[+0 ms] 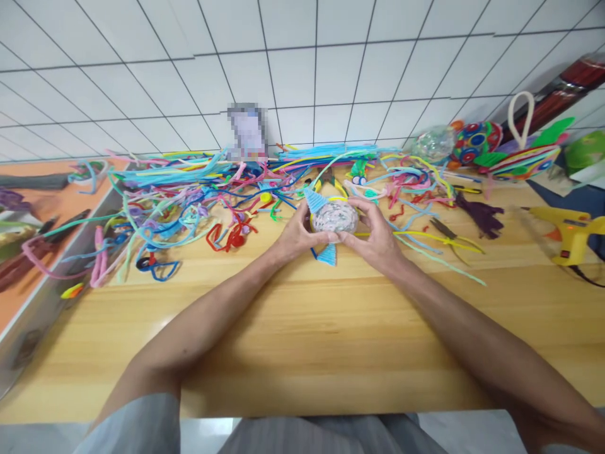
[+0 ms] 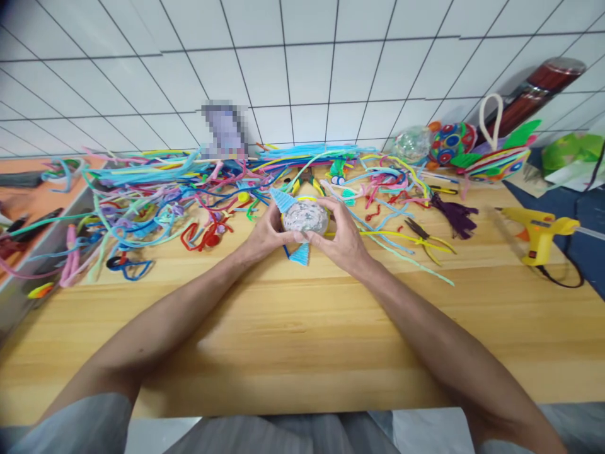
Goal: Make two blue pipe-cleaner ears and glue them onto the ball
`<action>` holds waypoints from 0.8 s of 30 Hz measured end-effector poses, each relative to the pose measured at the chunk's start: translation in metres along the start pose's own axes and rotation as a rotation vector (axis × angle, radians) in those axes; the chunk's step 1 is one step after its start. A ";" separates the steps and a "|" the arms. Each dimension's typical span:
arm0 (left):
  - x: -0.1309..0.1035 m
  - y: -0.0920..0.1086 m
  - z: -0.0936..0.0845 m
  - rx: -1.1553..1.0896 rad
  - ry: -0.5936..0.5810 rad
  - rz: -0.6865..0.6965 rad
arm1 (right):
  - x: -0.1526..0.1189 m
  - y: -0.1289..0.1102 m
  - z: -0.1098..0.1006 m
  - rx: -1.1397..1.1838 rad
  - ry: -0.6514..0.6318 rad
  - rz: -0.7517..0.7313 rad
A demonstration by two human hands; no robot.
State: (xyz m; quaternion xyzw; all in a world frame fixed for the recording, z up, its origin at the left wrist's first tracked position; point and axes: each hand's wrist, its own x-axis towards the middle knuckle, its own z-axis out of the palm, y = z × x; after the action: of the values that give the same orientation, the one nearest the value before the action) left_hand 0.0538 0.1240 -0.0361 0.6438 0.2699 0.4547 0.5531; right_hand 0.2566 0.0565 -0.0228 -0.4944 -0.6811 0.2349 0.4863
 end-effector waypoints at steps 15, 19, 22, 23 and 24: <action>-0.002 -0.014 -0.007 0.113 0.002 -0.020 | -0.012 -0.023 -0.084 -0.106 0.096 0.284; -0.004 -0.015 -0.004 0.121 0.014 0.004 | -0.058 -0.013 -0.149 -0.307 0.331 0.437; -0.003 -0.014 -0.003 0.089 -0.006 0.023 | -0.091 0.000 -0.190 -0.366 0.621 0.556; -0.003 -0.014 -0.003 0.080 -0.013 0.031 | -0.099 0.002 -0.199 -0.364 0.650 0.566; -0.002 -0.014 -0.003 0.080 -0.011 0.038 | -0.106 0.003 -0.203 -0.353 0.663 0.572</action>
State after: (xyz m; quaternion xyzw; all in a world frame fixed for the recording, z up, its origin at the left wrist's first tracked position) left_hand 0.0529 0.1271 -0.0497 0.6729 0.2728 0.4503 0.5196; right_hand 0.4440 -0.0700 0.0138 -0.7855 -0.3552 0.0697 0.5019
